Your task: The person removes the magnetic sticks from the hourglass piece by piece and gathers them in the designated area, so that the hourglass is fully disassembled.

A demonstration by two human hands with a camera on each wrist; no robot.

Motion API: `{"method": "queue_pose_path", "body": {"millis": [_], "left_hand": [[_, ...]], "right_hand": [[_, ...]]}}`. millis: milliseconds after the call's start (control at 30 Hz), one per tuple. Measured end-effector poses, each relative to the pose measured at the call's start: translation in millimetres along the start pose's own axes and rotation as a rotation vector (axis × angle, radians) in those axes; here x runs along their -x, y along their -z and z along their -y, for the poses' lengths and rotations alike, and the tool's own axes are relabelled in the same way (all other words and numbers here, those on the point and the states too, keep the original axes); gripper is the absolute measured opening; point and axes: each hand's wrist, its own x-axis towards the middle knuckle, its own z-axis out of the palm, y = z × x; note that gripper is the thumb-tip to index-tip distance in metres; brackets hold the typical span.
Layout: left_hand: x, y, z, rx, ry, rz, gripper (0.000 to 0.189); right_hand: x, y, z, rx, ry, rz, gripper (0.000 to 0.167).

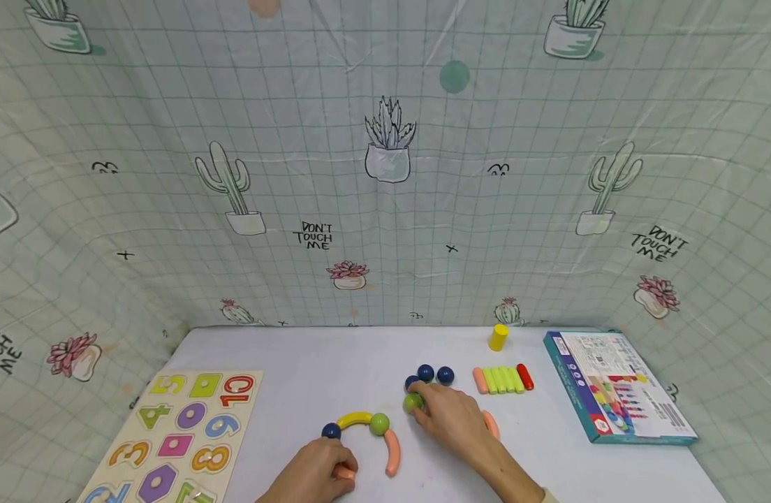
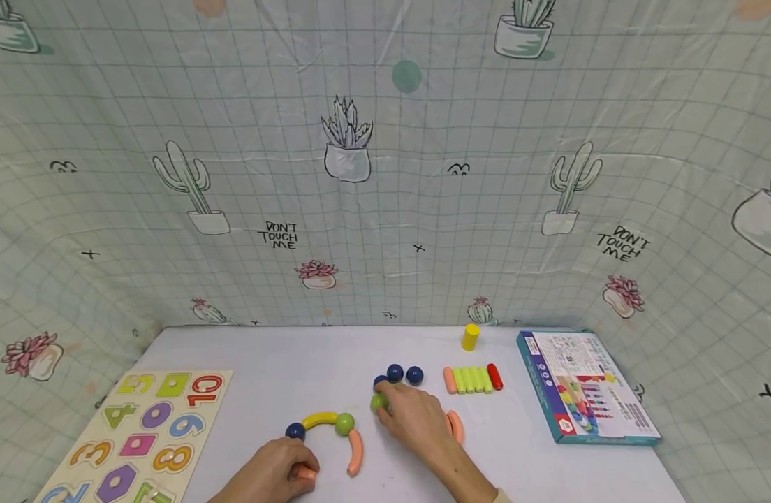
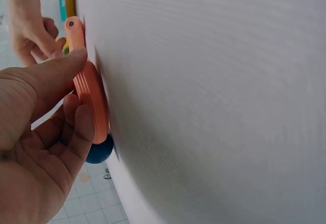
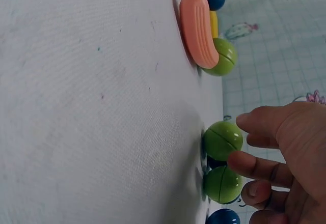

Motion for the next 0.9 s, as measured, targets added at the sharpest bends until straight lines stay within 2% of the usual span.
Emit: {"method": "queue_pose_path", "body": {"millis": [367,467,667,767,900], "left_hand": [[-1.6,1.5,-2.9,0.034,0.063,0.032,0.008],[-1.7,1.8,-3.5,0.032,0.067,0.033,0.008],[0.2,2.5,-2.2,0.036,0.036,0.011,0.012],[1.5,3.0,-1.5,0.027,0.024,-0.001,0.014],[3.8,5.0,-0.5,0.012,0.036,0.003,0.014]], "right_hand": [[2.4,2.9,-1.2,-0.013,-0.003,0.013,0.034],[3.1,3.3,-1.9,-0.020,-0.012,0.020,0.035],[4.2,3.5,-2.2,-0.032,-0.014,0.027,0.035],[5.4,5.1,-1.5,-0.094,-0.010,0.048,0.034],[8.4,7.8,0.8,-0.238,0.043,0.146,0.028]]}}
